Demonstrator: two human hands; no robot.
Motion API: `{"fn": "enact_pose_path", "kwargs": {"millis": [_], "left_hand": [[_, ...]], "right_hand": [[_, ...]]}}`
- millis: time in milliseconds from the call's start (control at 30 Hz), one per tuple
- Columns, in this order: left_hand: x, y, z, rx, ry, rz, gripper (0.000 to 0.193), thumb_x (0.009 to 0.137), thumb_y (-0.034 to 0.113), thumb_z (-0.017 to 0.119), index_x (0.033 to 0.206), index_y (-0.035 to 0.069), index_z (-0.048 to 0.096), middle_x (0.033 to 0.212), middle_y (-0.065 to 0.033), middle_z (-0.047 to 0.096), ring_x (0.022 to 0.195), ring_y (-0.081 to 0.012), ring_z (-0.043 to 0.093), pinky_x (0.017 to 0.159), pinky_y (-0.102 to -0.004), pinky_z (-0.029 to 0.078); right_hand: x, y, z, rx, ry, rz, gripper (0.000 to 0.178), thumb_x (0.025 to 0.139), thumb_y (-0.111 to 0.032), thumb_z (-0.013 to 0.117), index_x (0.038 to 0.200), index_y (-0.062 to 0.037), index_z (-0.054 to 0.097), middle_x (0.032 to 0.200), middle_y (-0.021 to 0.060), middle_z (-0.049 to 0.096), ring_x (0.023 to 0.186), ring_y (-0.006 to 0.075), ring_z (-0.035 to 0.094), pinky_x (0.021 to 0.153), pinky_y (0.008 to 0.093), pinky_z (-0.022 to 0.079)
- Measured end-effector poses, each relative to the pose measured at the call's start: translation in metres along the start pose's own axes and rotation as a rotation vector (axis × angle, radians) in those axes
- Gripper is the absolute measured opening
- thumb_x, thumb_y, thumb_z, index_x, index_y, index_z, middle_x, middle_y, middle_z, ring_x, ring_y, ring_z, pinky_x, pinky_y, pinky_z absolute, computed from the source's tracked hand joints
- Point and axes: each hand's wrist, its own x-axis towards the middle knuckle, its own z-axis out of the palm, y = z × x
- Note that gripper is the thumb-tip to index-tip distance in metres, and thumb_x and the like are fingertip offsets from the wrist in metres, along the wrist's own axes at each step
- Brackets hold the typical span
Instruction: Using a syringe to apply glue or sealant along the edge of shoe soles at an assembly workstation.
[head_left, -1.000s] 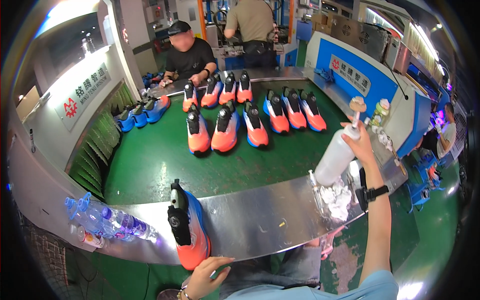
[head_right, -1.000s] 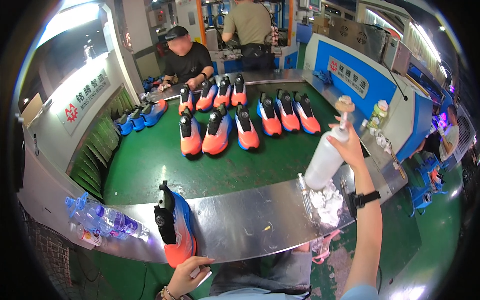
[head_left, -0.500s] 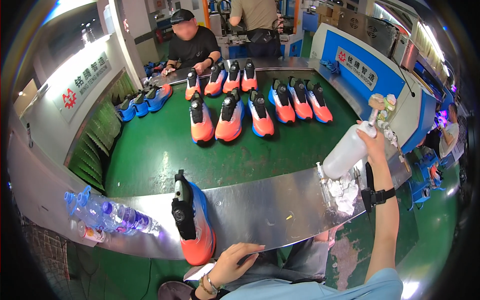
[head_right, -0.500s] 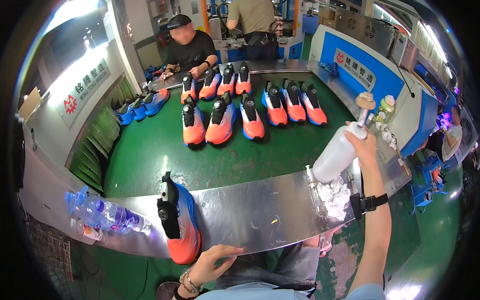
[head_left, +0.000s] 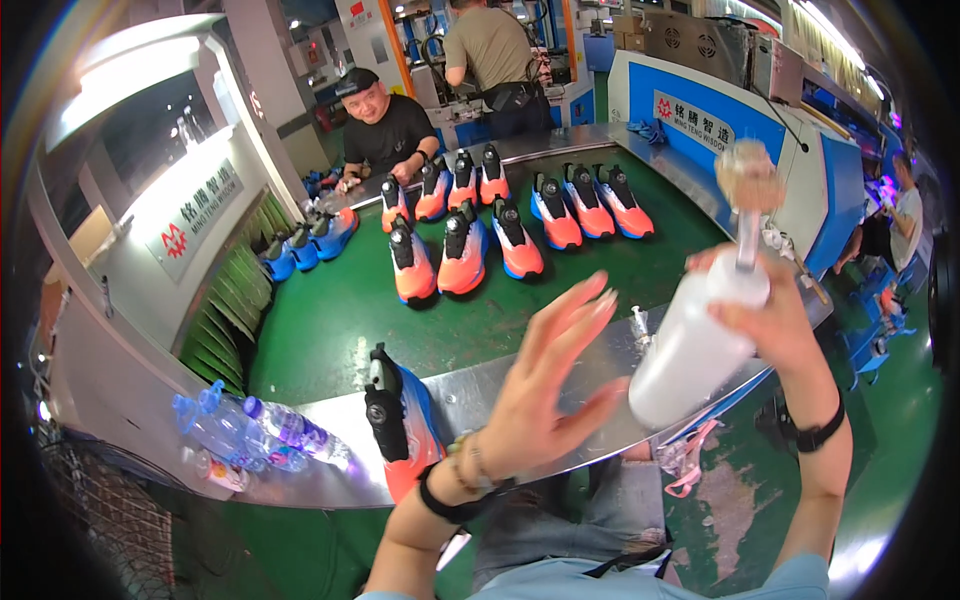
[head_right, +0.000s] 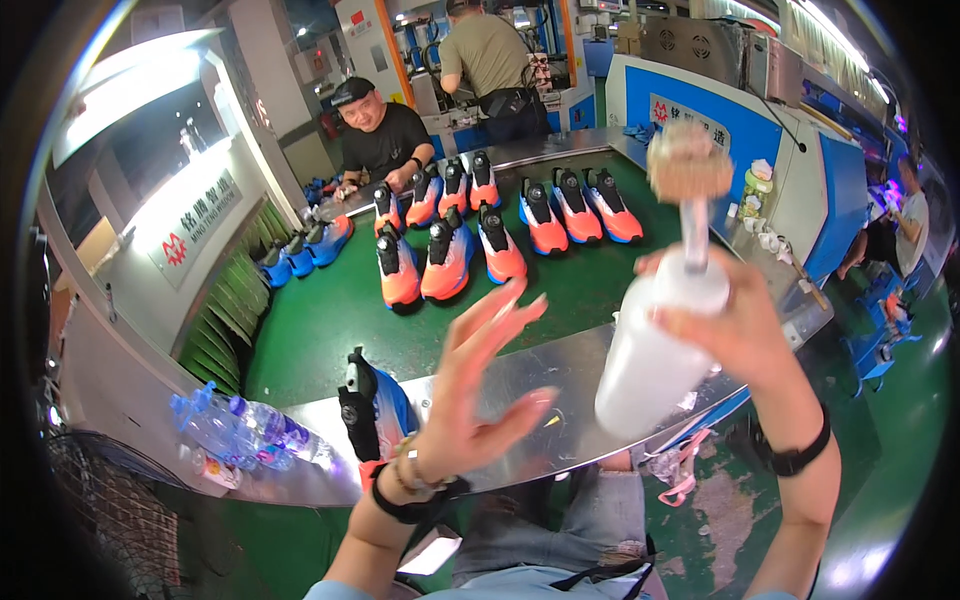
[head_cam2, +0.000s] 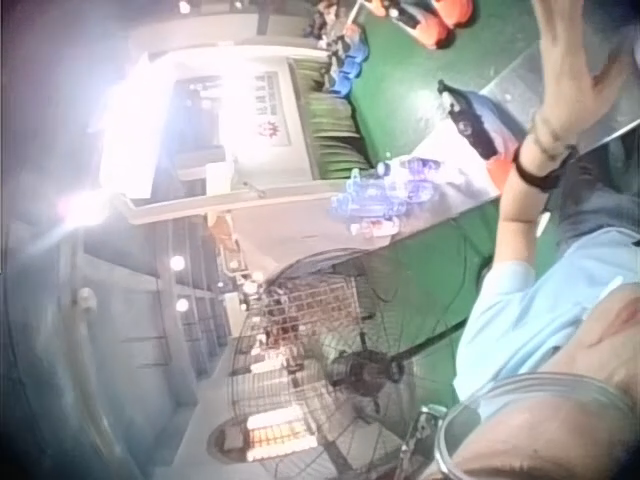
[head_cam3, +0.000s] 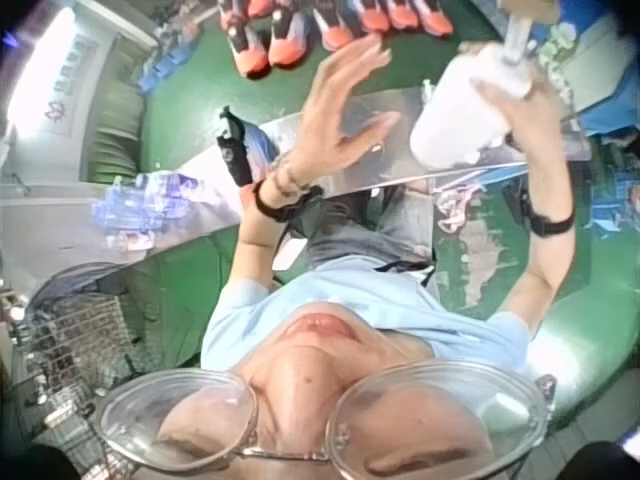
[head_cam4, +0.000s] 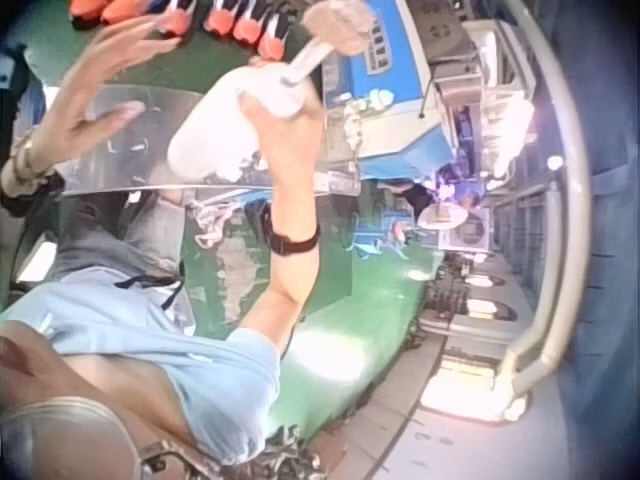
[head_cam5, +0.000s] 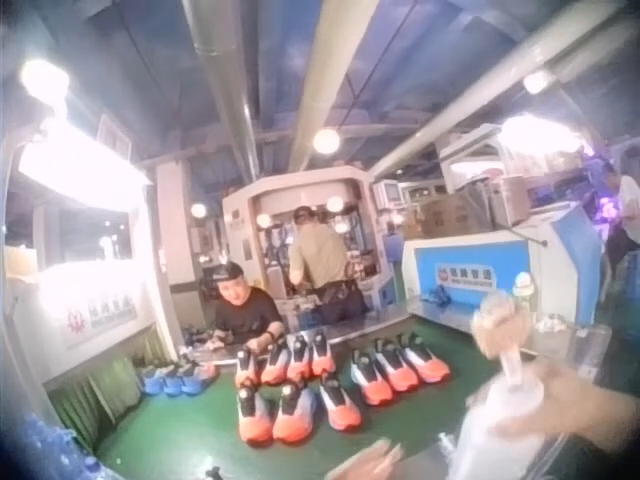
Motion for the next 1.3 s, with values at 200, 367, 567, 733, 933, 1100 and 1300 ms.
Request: {"fn": "enact_pose_path", "kwargs": {"millis": [200,367,567,733,933,1100,1300], "left_hand": [[0.011,0.011,0.083,-0.185,-0.028,0.012,0.086,0.069,0.018,0.071,0.137,0.005,0.019,0.141,-0.0265,-0.001,0.129,-0.0372,0.02,0.098,-0.0434,0.029],[-0.036,0.002,0.146,-0.628,-0.236,-0.259,0.084,0.071,-0.005,0.062,0.139,0.009,0.014,0.143,-0.0169,0.004,0.125,-0.0286,0.032,0.091,-0.0349,0.039],[-0.07,-0.032,0.236,-0.762,-0.461,-0.559,0.077,0.079,-0.002,0.056,0.14,0.013,0.012,0.14,-0.0096,0.015,0.092,-0.017,0.056,0.07,-0.0257,0.05],[-0.11,-0.077,0.313,-0.847,-0.619,-0.664,0.076,0.08,-0.002,0.056,0.14,0.016,0.013,0.139,-0.0101,0.019,0.087,-0.0151,0.058,0.069,-0.0257,0.049],[-0.211,-0.141,0.382,-0.104,-0.614,-0.512,0.076,0.074,0.012,0.064,0.138,0.018,0.023,0.131,-0.0173,0.029,0.079,-0.0244,0.059,0.075,-0.0319,0.048],[-0.243,-0.136,0.394,-0.151,-1.009,-0.899,0.076,0.066,0.013,0.067,0.134,0.018,0.033,0.11,-0.0149,0.051,0.081,-0.0236,0.058,0.075,-0.0323,0.045],[-0.267,-0.13,0.396,-0.411,-1.123,-1.06,0.072,0.063,0.01,0.065,0.129,0.008,0.038,0.103,-0.0124,0.06,0.085,-0.0216,0.059,0.072,-0.0292,0.046]], "right_hand": [[-0.092,0.007,0.027,0.259,-0.292,0.453,0.037,0.061,-0.015,0.074,0.093,-0.0029,0.061,0.09,0.0052,0.062,0.083,0.0104,0.058,0.075,0.0273,0.046],[-0.164,0.054,0.027,0.336,-0.18,0.529,0.041,0.062,-0.013,0.074,0.098,-0.0024,0.059,0.093,0.0057,0.061,0.089,0.0112,0.057,0.078,0.0274,0.046],[-0.225,0.136,0.008,0.616,0.113,0.666,0.063,0.063,-0.008,0.073,0.118,0.0025,0.042,0.108,0.0097,0.054,0.098,0.018,0.054,0.085,0.0318,0.044],[-0.272,0.197,-0.001,0.923,0.346,0.924,0.054,0.07,-0.012,0.067,0.116,0.0009,0.042,0.105,0.01,0.054,0.093,0.0194,0.057,0.082,0.0323,0.046],[-0.314,0.256,0.013,1.129,0.471,0.983,0.046,0.08,-0.029,0.057,0.115,-0.0016,0.043,0.104,0.0118,0.055,0.091,0.0234,0.058,0.08,0.0363,0.048],[-0.354,0.265,0.037,1.394,0.677,1.062,0.035,0.085,-0.03,0.052,0.107,-0.0025,0.051,0.097,0.0146,0.059,0.087,0.0251,0.059,0.079,0.0385,0.048],[-0.369,0.238,0.053,1.465,0.867,1.197,0.039,0.087,-0.035,0.043,0.106,-0.0019,0.052,0.097,0.0149,0.059,0.086,0.0263,0.058,0.078,0.0398,0.048]]}}
